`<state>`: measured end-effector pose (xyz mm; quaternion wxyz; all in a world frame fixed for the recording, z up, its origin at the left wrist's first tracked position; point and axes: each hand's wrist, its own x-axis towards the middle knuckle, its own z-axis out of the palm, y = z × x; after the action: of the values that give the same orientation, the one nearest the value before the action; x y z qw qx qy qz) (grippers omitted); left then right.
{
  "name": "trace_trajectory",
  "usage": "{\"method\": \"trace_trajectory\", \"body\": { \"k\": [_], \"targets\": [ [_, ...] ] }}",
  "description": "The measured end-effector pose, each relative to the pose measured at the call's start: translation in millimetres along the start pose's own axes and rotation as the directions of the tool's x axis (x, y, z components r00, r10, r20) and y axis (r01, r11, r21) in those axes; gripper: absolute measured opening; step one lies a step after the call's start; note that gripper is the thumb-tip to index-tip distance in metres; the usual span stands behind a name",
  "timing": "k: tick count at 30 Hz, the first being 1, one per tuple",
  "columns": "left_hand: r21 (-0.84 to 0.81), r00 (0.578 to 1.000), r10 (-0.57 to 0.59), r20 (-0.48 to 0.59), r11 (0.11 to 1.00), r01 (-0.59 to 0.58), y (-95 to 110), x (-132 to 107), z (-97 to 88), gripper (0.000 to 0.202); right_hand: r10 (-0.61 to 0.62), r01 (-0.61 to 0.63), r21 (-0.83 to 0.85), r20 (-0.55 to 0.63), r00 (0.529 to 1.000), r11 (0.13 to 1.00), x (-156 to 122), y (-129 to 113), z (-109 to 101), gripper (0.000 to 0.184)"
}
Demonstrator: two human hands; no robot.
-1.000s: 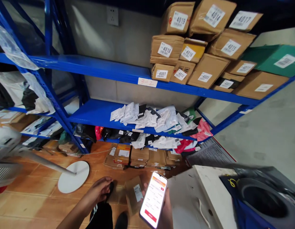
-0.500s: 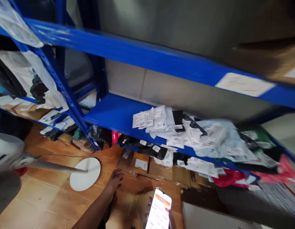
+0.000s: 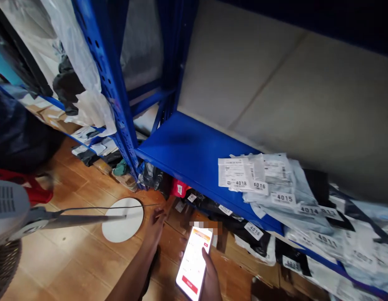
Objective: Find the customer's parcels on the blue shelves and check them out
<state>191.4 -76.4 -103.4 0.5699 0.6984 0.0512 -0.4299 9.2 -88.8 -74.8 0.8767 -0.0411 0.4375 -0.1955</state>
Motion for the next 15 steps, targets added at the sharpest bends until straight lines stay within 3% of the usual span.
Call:
{"method": "trace_trajectory", "body": {
  "k": [2, 4, 5, 7, 8, 9, 11, 13, 15],
  "targets": [
    [0.043, 0.997, 0.080, 0.001, 0.996, -0.080, 1, 11, -0.1, 0.032, -0.054, 0.051, -0.057, -0.055, 0.997, 0.997, 13, 0, 10, 0.067],
    [0.125, 0.971, 0.231, 0.067, 0.963, -0.238, 1, 19, 7.2, 0.032, -0.148, 0.128, -0.152, -0.130, 0.980, 0.980, 29, 0, 12, 0.071],
    [0.185, 0.934, 0.327, 0.144, 0.918, -0.350, 2, 22, 13.7, 0.033, -0.193, 0.154, -0.212, -0.178, 0.965, 0.965, 37, 0, 11, 0.074],
    [0.317, 0.809, 0.483, 0.336, 0.751, -0.580, 3, 28, 30.8, 0.035, -0.285, 0.187, -0.340, -0.264, 0.921, 0.922, 56, -4, 8, 0.077],
    [0.384, 0.749, 0.519, 0.412, 0.647, -0.659, 5, 33, 39.9, 0.039, -0.335, 0.208, -0.400, -0.281, 0.899, 0.892, 66, -7, 6, 0.077],
    [0.453, 0.717, 0.531, 0.451, 0.556, -0.697, 7, 38, 48.3, 0.046, -0.392, 0.240, -0.458, -0.272, 0.879, 0.856, 76, -11, 4, 0.075],
    [0.590, 0.742, 0.535, 0.404, 0.467, -0.659, 10, 53, 60.1, 0.056, -0.503, 0.326, -0.566, -0.188, 0.843, 0.757, 95, -20, 5, 0.070],
    [0.668, 0.775, 0.562, 0.290, 0.461, -0.584, 12, 68, 63.3, 0.057, -0.595, 0.430, -0.655, -0.037, 0.803, 0.621, 113, -30, 9, 0.070],
    [0.687, 0.748, 0.625, 0.221, 0.444, -0.575, 12, 77, 58.9, 0.051, -0.644, 0.529, -0.692, 0.120, 0.756, 0.492, 131, -39, 18, 0.073]
  ]
}}
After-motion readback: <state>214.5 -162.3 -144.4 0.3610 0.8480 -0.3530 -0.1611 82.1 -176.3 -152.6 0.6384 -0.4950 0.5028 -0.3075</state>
